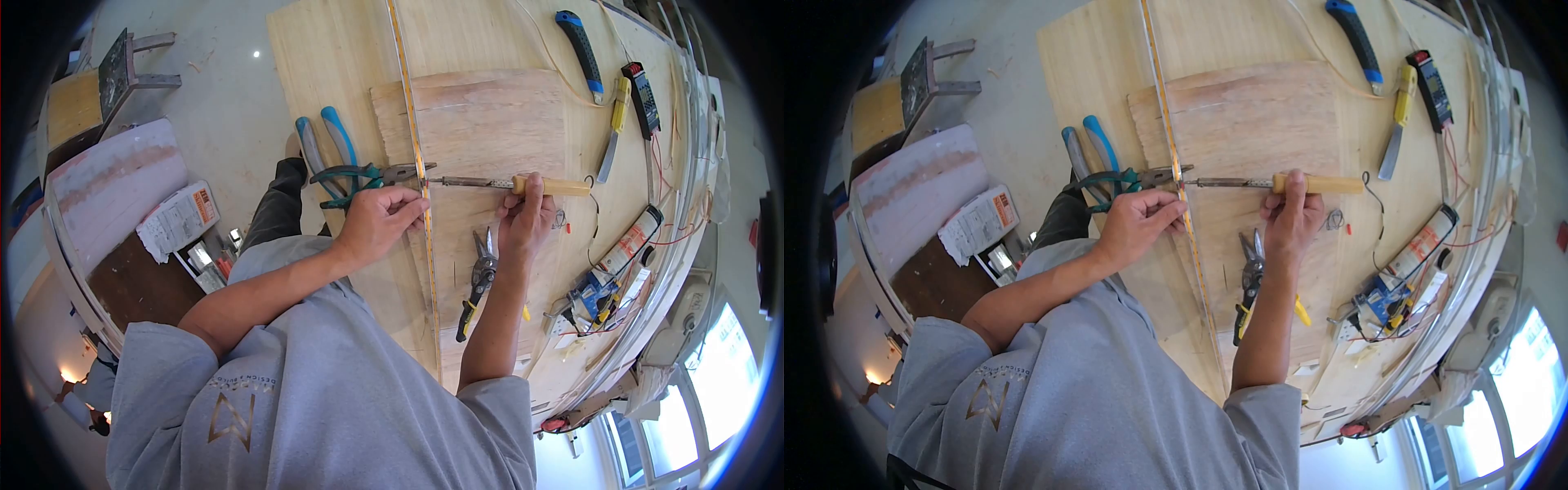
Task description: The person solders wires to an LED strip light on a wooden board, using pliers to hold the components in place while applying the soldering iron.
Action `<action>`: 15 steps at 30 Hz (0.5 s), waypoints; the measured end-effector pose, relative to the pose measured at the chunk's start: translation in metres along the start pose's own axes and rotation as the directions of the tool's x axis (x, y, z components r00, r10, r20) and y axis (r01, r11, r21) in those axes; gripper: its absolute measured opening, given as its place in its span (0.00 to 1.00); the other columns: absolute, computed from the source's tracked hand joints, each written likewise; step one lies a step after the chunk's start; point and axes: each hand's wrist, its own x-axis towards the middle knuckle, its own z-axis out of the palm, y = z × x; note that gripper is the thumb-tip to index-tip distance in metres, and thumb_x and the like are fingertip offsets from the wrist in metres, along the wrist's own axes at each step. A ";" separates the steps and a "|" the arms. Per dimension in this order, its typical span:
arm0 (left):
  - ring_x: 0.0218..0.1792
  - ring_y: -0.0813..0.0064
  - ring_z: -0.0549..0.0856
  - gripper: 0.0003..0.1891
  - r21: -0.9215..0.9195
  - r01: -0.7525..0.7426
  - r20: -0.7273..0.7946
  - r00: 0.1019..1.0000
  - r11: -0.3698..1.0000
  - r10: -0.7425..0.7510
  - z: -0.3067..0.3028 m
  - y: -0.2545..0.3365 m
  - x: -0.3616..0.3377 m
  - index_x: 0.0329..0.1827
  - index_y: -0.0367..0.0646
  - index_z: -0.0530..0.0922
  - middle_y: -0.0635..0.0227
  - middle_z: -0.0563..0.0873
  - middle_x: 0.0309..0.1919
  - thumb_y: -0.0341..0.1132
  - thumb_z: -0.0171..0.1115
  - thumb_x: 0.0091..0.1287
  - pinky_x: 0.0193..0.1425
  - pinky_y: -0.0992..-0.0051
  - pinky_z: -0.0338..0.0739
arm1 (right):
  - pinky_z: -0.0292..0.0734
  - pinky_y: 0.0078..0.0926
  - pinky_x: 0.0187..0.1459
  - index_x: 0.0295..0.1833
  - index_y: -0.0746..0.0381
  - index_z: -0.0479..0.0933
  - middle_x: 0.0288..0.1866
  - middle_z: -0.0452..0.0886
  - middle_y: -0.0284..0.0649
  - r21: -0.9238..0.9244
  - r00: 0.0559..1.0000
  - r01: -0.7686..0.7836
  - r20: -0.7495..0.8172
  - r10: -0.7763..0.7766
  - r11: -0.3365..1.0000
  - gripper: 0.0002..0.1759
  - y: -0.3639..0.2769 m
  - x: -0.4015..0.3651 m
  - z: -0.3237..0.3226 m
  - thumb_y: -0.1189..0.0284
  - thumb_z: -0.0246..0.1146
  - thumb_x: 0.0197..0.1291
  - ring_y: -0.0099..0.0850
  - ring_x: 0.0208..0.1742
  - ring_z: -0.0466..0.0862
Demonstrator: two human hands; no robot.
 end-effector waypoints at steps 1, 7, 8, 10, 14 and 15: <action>0.28 0.84 0.83 0.10 0.001 0.000 0.001 1.000 1.000 0.000 0.000 0.000 0.000 0.39 0.31 0.82 0.68 0.86 0.28 0.32 0.62 0.68 0.33 0.83 0.78 | 0.65 0.17 0.17 0.35 0.63 0.74 0.21 0.72 0.33 -0.001 1.000 -0.001 -0.005 0.001 1.000 0.14 0.000 0.000 0.000 0.63 0.60 0.68 0.20 0.17 0.70; 0.31 0.82 0.85 0.10 -0.025 0.023 0.030 0.999 0.999 -0.022 0.000 0.003 -0.001 0.42 0.31 0.81 0.67 0.86 0.30 0.32 0.62 0.68 0.37 0.80 0.82 | 0.65 0.17 0.17 0.35 0.63 0.74 0.20 0.72 0.33 0.041 1.000 0.019 0.005 -0.019 0.999 0.14 0.002 0.001 0.000 0.63 0.59 0.68 0.20 0.17 0.70; 0.30 0.82 0.84 0.10 -0.057 0.033 0.015 0.999 0.998 -0.033 0.001 0.004 -0.001 0.42 0.31 0.81 0.67 0.86 0.30 0.32 0.62 0.68 0.36 0.81 0.81 | 0.65 0.17 0.17 0.35 0.63 0.74 0.20 0.72 0.33 0.045 1.000 0.019 0.010 -0.020 0.999 0.14 0.002 0.001 0.000 0.64 0.59 0.68 0.20 0.17 0.70; 0.29 0.84 0.83 0.10 -0.122 0.054 -0.014 0.998 0.991 -0.056 0.004 0.009 -0.002 0.41 0.31 0.82 0.68 0.85 0.29 0.32 0.62 0.69 0.34 0.82 0.79 | 0.65 0.18 0.17 0.35 0.63 0.74 0.20 0.72 0.33 0.053 1.000 0.019 0.019 -0.020 0.998 0.14 0.002 0.001 -0.001 0.64 0.59 0.68 0.21 0.17 0.70; 0.31 0.83 0.84 0.11 -0.139 0.063 -0.012 0.998 0.988 -0.065 0.004 0.009 -0.005 0.42 0.31 0.82 0.68 0.86 0.31 0.33 0.61 0.69 0.37 0.81 0.80 | 0.66 0.19 0.17 0.35 0.64 0.74 0.21 0.72 0.34 0.106 1.000 0.018 0.012 -0.020 0.994 0.14 0.004 0.001 -0.004 0.64 0.59 0.68 0.21 0.17 0.70; 0.32 0.83 0.84 0.11 -0.150 0.049 -0.011 0.999 0.987 -0.052 0.004 0.008 -0.005 0.42 0.31 0.82 0.68 0.86 0.32 0.33 0.61 0.69 0.38 0.81 0.80 | 0.66 0.19 0.17 0.35 0.64 0.73 0.21 0.72 0.34 0.118 0.999 0.027 0.020 -0.030 0.993 0.14 0.004 0.002 -0.005 0.64 0.58 0.68 0.21 0.17 0.70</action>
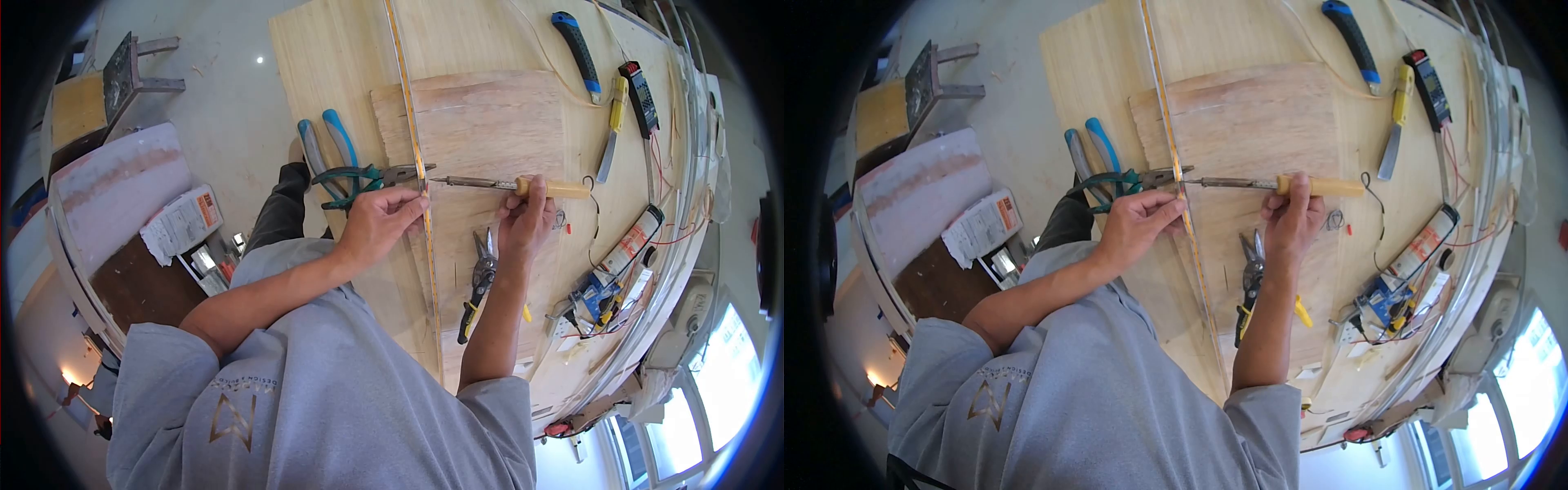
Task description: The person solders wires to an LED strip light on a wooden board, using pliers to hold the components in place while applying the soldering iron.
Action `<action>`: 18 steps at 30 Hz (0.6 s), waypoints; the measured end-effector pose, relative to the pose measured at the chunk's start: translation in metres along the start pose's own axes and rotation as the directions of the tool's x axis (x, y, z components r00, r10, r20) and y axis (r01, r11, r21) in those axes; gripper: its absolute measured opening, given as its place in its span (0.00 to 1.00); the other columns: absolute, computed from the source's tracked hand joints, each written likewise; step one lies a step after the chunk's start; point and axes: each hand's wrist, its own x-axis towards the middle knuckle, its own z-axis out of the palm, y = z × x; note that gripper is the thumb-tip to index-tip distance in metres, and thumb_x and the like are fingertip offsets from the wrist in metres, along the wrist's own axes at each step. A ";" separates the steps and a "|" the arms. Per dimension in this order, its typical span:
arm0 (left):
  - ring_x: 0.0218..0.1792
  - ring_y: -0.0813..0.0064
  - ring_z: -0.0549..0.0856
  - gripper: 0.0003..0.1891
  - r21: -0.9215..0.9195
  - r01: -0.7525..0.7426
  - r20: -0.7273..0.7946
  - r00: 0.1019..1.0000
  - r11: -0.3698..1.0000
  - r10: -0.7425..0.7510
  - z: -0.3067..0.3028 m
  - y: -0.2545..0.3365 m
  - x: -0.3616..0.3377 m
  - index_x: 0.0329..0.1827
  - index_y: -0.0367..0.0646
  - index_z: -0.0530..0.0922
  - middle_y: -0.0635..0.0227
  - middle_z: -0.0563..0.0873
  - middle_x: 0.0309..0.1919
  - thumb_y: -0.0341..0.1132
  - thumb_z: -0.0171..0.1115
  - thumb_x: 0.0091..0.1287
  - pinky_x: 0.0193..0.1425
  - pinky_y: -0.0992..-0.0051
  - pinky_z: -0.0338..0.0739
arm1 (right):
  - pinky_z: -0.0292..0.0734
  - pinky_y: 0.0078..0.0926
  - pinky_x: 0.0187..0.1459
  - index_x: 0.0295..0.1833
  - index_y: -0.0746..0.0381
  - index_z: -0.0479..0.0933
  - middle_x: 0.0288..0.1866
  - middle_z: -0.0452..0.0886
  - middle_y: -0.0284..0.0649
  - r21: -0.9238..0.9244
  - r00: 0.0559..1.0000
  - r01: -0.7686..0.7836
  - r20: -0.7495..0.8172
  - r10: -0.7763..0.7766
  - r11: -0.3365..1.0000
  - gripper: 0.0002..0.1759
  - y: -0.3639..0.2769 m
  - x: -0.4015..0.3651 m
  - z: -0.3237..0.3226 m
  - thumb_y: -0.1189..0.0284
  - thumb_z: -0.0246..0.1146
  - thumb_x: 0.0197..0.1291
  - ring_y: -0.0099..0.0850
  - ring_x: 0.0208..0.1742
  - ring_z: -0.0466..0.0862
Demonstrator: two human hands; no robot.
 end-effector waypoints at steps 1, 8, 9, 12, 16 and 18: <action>0.33 0.83 0.84 0.11 -0.012 -0.013 0.003 1.000 1.000 0.013 0.000 -0.001 0.000 0.42 0.32 0.82 0.68 0.86 0.33 0.34 0.61 0.70 0.39 0.81 0.81 | 0.66 0.19 0.17 0.35 0.64 0.73 0.21 0.72 0.34 0.011 1.000 0.009 0.009 -0.009 1.000 0.13 0.000 0.000 0.000 0.64 0.58 0.69 0.21 0.18 0.70; 0.39 0.78 0.86 0.13 -0.138 0.129 0.036 0.991 0.982 -0.125 0.001 0.000 -0.003 0.48 0.36 0.79 0.63 0.87 0.38 0.38 0.56 0.73 0.43 0.81 0.81 | 0.67 0.19 0.18 0.36 0.63 0.74 0.22 0.73 0.34 0.064 1.000 0.023 -0.002 -0.023 0.998 0.13 -0.001 -0.001 0.003 0.65 0.57 0.69 0.21 0.18 0.71; 0.39 0.78 0.86 0.14 -0.120 0.139 0.028 0.990 0.983 -0.136 0.001 0.000 -0.003 0.49 0.36 0.78 0.63 0.87 0.38 0.39 0.56 0.73 0.42 0.81 0.80 | 0.67 0.19 0.18 0.36 0.64 0.74 0.22 0.74 0.34 0.068 1.000 0.025 0.001 -0.025 0.997 0.13 -0.001 0.000 0.002 0.65 0.57 0.69 0.21 0.18 0.71; 0.40 0.76 0.87 0.14 -0.057 0.141 0.006 0.990 0.988 -0.141 0.001 0.004 -0.002 0.49 0.35 0.78 0.62 0.87 0.39 0.39 0.56 0.73 0.42 0.81 0.81 | 0.67 0.19 0.18 0.36 0.64 0.74 0.22 0.74 0.35 0.062 1.000 0.024 0.007 -0.024 0.998 0.13 0.002 0.001 -0.001 0.65 0.57 0.69 0.21 0.18 0.71; 0.43 0.74 0.87 0.14 -0.102 0.125 0.002 0.992 0.987 -0.125 0.001 0.003 0.000 0.50 0.32 0.77 0.59 0.87 0.41 0.36 0.58 0.72 0.45 0.79 0.82 | 0.68 0.19 0.19 0.38 0.65 0.74 0.22 0.74 0.35 0.020 0.999 0.002 0.036 -0.003 1.000 0.13 0.001 0.001 -0.004 0.65 0.57 0.69 0.22 0.18 0.71; 0.43 0.74 0.87 0.14 -0.090 0.083 0.020 0.996 0.992 -0.082 0.000 0.000 0.000 0.51 0.30 0.77 0.58 0.86 0.41 0.33 0.58 0.71 0.47 0.77 0.83 | 0.68 0.19 0.20 0.38 0.65 0.75 0.21 0.73 0.35 0.024 0.998 0.007 0.055 -0.008 1.000 0.14 0.000 0.001 -0.003 0.64 0.57 0.70 0.23 0.18 0.71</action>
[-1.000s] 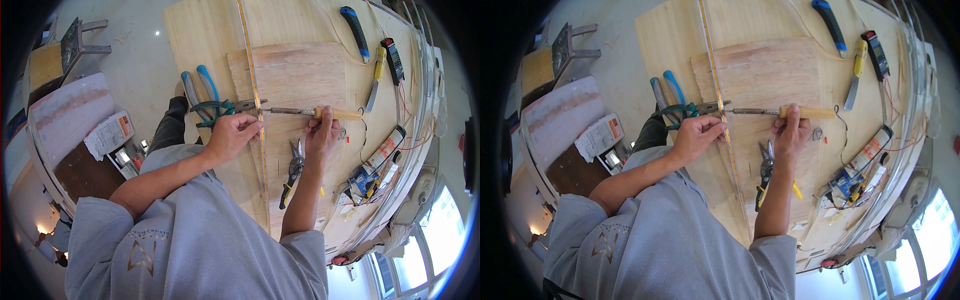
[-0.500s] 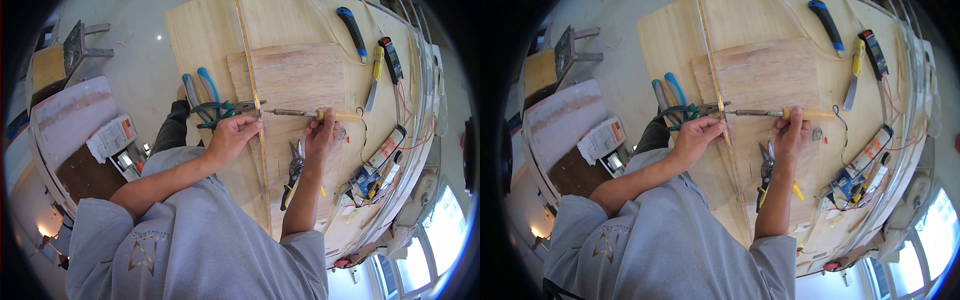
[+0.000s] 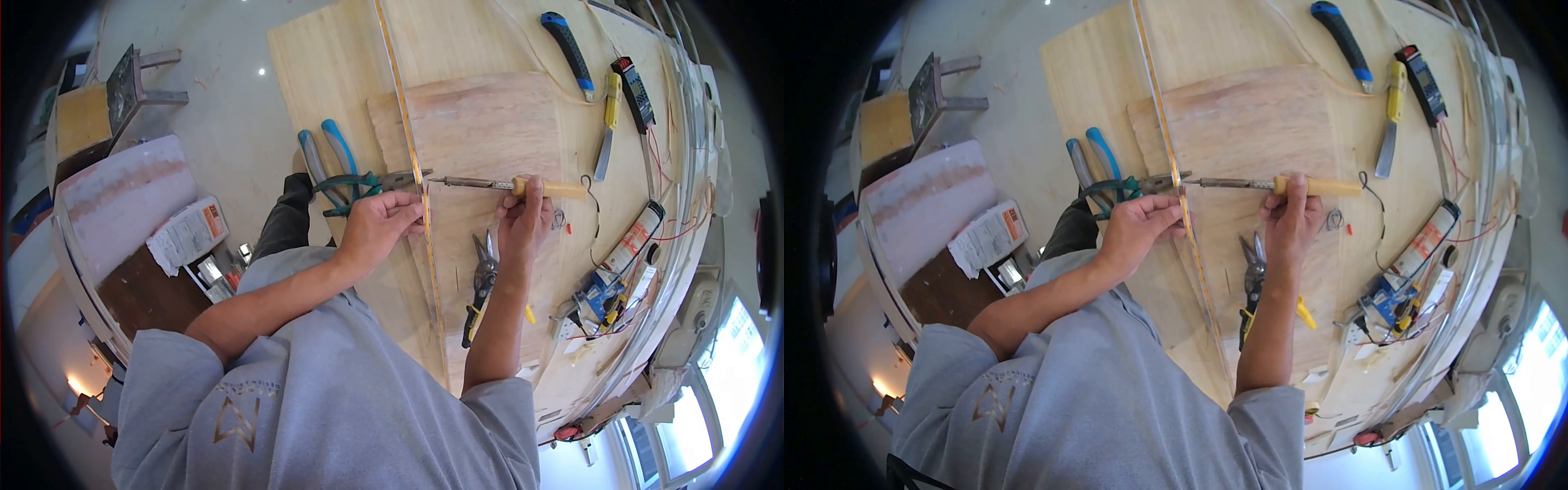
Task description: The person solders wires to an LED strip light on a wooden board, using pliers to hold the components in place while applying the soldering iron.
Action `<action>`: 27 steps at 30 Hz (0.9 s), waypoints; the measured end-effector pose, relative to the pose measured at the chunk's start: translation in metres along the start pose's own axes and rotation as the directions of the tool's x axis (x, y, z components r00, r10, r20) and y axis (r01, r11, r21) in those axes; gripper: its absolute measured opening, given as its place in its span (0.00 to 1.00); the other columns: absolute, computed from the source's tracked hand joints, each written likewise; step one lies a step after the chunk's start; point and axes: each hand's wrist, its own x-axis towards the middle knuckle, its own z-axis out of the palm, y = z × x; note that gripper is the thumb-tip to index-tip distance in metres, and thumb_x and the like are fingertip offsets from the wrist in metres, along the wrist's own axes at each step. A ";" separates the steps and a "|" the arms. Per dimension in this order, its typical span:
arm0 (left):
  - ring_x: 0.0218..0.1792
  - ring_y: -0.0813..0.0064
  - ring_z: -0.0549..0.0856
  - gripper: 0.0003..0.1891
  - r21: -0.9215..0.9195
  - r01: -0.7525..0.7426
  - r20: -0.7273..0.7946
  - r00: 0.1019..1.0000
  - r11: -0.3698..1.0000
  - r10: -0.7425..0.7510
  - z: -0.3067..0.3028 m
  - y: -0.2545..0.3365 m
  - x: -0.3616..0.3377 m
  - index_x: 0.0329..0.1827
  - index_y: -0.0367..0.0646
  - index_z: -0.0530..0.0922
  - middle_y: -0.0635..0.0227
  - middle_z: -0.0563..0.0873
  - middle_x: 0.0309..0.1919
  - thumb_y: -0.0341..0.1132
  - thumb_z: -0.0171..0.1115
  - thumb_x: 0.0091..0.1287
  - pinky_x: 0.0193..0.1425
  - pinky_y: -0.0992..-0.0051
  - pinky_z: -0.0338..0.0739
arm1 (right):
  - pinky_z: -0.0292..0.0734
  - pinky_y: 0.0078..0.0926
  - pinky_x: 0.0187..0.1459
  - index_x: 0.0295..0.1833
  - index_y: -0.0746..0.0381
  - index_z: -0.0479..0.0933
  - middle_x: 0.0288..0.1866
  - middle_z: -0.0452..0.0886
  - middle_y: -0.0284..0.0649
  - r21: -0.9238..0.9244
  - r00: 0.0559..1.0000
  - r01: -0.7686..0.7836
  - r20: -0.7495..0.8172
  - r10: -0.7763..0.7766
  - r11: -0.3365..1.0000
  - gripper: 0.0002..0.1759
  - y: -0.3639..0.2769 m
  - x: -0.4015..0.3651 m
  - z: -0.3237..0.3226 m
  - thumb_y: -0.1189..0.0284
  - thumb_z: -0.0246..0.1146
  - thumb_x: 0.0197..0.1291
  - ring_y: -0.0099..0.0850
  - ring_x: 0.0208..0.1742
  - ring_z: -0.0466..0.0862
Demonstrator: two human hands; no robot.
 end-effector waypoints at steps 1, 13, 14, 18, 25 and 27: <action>0.43 0.73 0.86 0.14 0.007 -0.021 0.011 1.000 1.000 0.021 -0.001 -0.001 0.000 0.52 0.29 0.77 0.58 0.86 0.42 0.32 0.59 0.70 0.48 0.77 0.83 | 0.68 0.19 0.20 0.38 0.65 0.75 0.21 0.73 0.36 0.003 1.000 0.003 0.009 -0.003 1.000 0.14 0.000 0.000 0.001 0.63 0.57 0.70 0.23 0.18 0.71; 0.38 0.70 0.85 0.14 0.663 -0.289 0.170 0.957 0.691 0.237 -0.021 0.019 -0.015 0.50 0.34 0.80 0.61 0.86 0.39 0.30 0.64 0.64 0.43 0.74 0.81 | 0.66 0.18 0.21 0.40 0.63 0.74 0.21 0.71 0.34 0.196 0.997 0.067 -0.051 -0.058 0.978 0.15 -0.009 -0.016 0.005 0.62 0.55 0.70 0.23 0.20 0.71; 0.39 0.68 0.84 0.16 0.813 -0.382 0.251 0.911 0.440 0.328 -0.022 0.027 -0.020 0.51 0.35 0.79 0.61 0.85 0.41 0.31 0.66 0.62 0.45 0.71 0.79 | 0.66 0.18 0.21 0.39 0.63 0.74 0.21 0.71 0.34 0.211 0.996 0.069 -0.061 -0.058 0.975 0.15 -0.011 -0.021 0.006 0.61 0.55 0.71 0.23 0.20 0.71; 0.50 0.63 0.77 0.26 0.877 -0.425 0.473 0.677 -0.225 0.564 -0.023 0.049 -0.023 0.57 0.40 0.76 0.63 0.79 0.47 0.34 0.70 0.53 0.53 0.63 0.71 | 0.66 0.17 0.21 0.38 0.63 0.74 0.21 0.71 0.34 0.232 0.993 0.074 -0.106 -0.050 0.970 0.15 -0.004 -0.039 0.003 0.61 0.55 0.71 0.23 0.20 0.71; 0.49 0.63 0.76 0.28 0.818 -0.494 0.575 0.693 -0.295 0.435 -0.046 0.023 -0.012 0.58 0.39 0.75 0.64 0.77 0.44 0.33 0.70 0.51 0.52 0.64 0.71 | 0.67 0.18 0.22 0.39 0.64 0.74 0.21 0.71 0.34 0.307 0.986 0.078 -0.166 -0.027 0.949 0.16 0.012 -0.038 0.005 0.61 0.54 0.71 0.23 0.22 0.72; 0.48 0.62 0.76 0.28 0.809 -0.535 0.584 0.681 -0.246 0.441 -0.048 0.027 -0.012 0.57 0.38 0.75 0.63 0.77 0.44 0.33 0.71 0.50 0.52 0.65 0.71 | 0.67 0.19 0.23 0.39 0.64 0.74 0.22 0.71 0.34 0.318 0.982 0.104 -0.184 -0.047 0.942 0.16 0.014 -0.036 0.008 0.61 0.54 0.71 0.23 0.23 0.72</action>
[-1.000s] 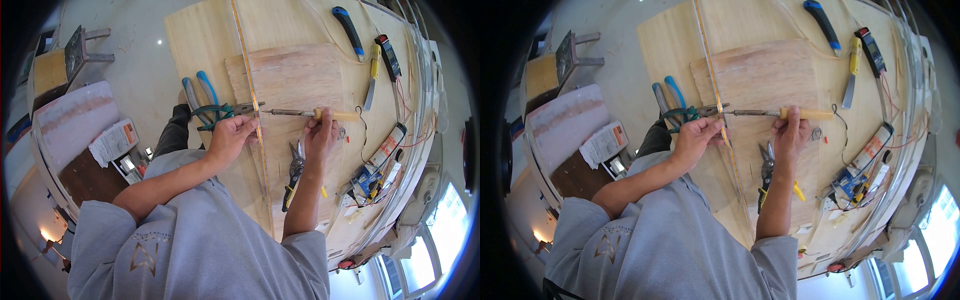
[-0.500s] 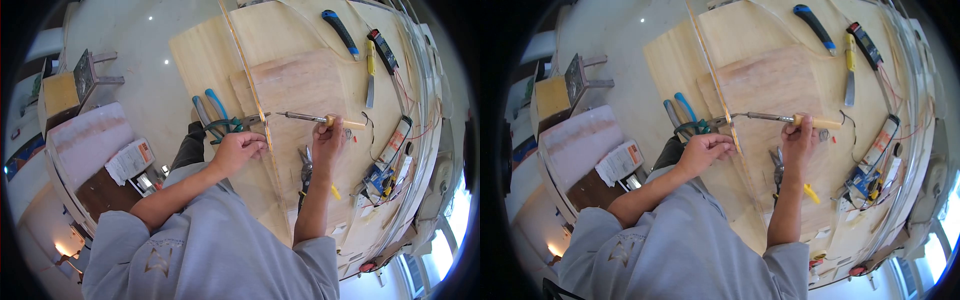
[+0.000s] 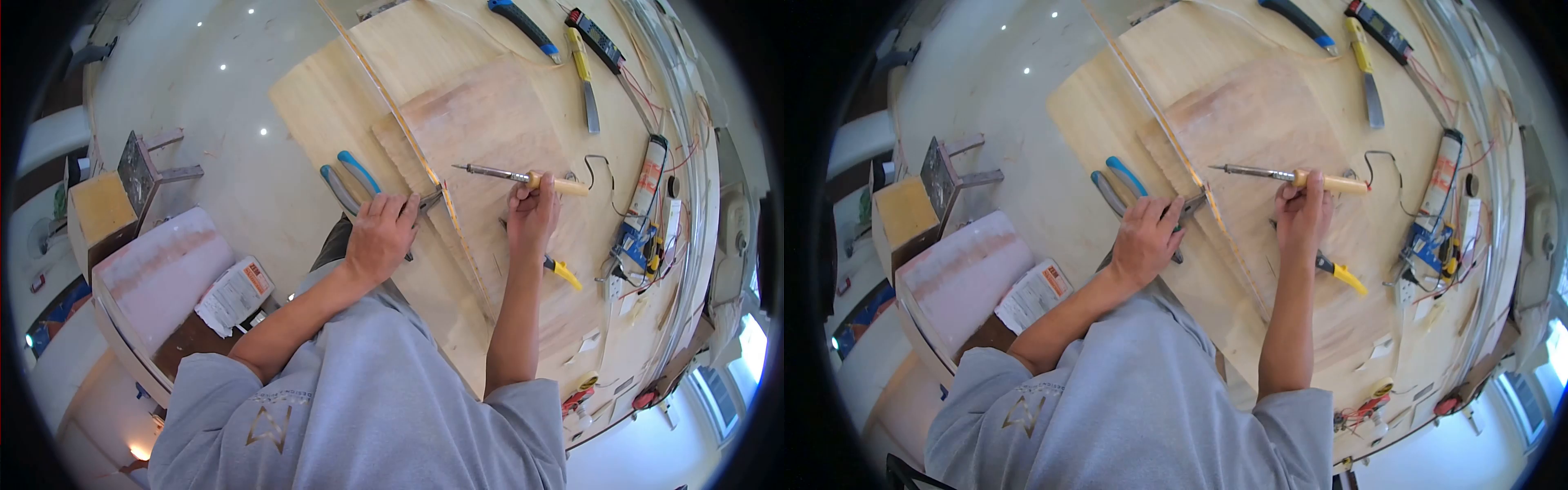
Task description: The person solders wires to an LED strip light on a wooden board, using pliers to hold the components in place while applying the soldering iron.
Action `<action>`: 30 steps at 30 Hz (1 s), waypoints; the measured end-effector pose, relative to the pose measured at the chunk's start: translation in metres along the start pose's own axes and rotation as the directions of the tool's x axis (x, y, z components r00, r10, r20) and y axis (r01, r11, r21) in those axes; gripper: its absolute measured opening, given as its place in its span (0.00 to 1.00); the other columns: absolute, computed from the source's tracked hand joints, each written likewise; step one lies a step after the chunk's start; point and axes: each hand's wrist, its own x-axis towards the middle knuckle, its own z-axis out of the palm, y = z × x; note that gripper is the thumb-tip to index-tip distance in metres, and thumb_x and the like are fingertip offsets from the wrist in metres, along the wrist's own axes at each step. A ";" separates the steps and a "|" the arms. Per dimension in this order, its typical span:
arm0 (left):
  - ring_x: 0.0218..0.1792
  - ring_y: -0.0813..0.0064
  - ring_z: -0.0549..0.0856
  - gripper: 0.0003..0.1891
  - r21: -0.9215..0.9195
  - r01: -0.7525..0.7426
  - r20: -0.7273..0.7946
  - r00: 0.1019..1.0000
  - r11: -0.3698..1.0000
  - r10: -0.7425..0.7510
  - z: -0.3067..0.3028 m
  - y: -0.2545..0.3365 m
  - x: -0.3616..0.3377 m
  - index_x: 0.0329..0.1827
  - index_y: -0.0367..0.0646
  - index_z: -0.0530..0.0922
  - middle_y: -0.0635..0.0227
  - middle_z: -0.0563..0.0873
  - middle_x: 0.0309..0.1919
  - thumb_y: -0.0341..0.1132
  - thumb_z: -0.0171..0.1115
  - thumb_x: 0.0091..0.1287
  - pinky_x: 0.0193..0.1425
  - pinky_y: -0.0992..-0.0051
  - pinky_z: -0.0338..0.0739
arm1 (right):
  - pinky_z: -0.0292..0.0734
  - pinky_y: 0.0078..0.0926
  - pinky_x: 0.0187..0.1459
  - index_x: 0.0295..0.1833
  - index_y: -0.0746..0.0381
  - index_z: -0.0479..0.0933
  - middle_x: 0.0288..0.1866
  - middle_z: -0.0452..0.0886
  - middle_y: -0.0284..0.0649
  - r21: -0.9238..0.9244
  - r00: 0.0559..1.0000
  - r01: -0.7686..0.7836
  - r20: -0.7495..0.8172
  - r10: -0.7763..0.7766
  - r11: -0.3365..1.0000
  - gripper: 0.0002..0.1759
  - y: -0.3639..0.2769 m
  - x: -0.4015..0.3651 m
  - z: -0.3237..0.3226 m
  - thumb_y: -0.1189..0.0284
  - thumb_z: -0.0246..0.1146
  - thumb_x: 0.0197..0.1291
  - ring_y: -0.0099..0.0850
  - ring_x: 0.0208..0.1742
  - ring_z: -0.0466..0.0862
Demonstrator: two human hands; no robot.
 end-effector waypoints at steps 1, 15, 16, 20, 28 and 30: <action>0.48 0.62 0.76 0.28 -0.031 -0.001 0.004 1.000 1.000 0.001 -0.001 -0.003 0.000 0.57 0.38 0.76 0.63 0.77 0.44 0.33 0.71 0.50 0.52 0.65 0.72 | 0.67 0.19 0.24 0.39 0.64 0.75 0.22 0.71 0.33 0.005 1.000 0.012 -0.004 -0.012 1.000 0.16 0.001 0.001 0.001 0.61 0.54 0.71 0.23 0.23 0.72; 0.13 0.85 0.74 0.13 -0.689 0.706 0.649 0.701 0.161 -0.298 -0.018 0.010 0.037 0.47 0.31 0.81 0.68 0.83 0.21 0.34 0.63 0.67 0.18 0.82 0.68 | 0.66 0.19 0.22 0.39 0.65 0.74 0.21 0.71 0.35 -0.039 1.000 -0.005 -0.020 0.005 0.999 0.17 -0.014 0.005 0.002 0.61 0.53 0.71 0.25 0.21 0.71; 0.13 0.87 0.73 0.14 -0.704 0.699 0.640 0.701 0.127 -0.313 -0.010 0.013 0.039 0.47 0.31 0.81 0.69 0.83 0.22 0.34 0.63 0.67 0.17 0.83 0.66 | 0.66 0.19 0.22 0.39 0.65 0.74 0.21 0.71 0.35 -0.052 1.000 -0.008 -0.026 0.006 0.999 0.17 -0.013 0.006 0.003 0.61 0.53 0.71 0.25 0.21 0.71; 0.11 0.86 0.73 0.15 -0.712 0.696 0.617 0.682 0.091 -0.394 0.000 0.022 0.045 0.43 0.30 0.82 0.67 0.83 0.18 0.37 0.64 0.65 0.14 0.81 0.66 | 0.67 0.19 0.23 0.39 0.65 0.74 0.22 0.72 0.36 -0.087 0.999 -0.016 -0.029 0.014 0.996 0.17 -0.009 0.009 0.012 0.61 0.53 0.71 0.25 0.21 0.71; 0.12 0.82 0.77 0.12 -0.690 0.705 0.598 0.683 0.165 -0.419 0.003 0.029 0.053 0.36 0.30 0.81 0.66 0.82 0.17 0.34 0.63 0.65 0.15 0.80 0.69 | 0.69 0.20 0.24 0.40 0.65 0.75 0.22 0.74 0.36 -0.068 0.998 -0.048 0.025 0.050 0.997 0.16 0.008 0.016 0.015 0.63 0.53 0.72 0.26 0.21 0.73; 0.13 0.82 0.78 0.11 -0.672 0.728 0.630 0.658 0.136 -0.412 0.002 0.029 0.058 0.34 0.31 0.81 0.66 0.83 0.18 0.34 0.62 0.66 0.15 0.80 0.70 | 0.69 0.20 0.24 0.40 0.65 0.75 0.22 0.74 0.36 -0.066 0.997 -0.043 0.057 0.047 0.997 0.16 0.009 0.017 0.012 0.62 0.53 0.72 0.26 0.21 0.73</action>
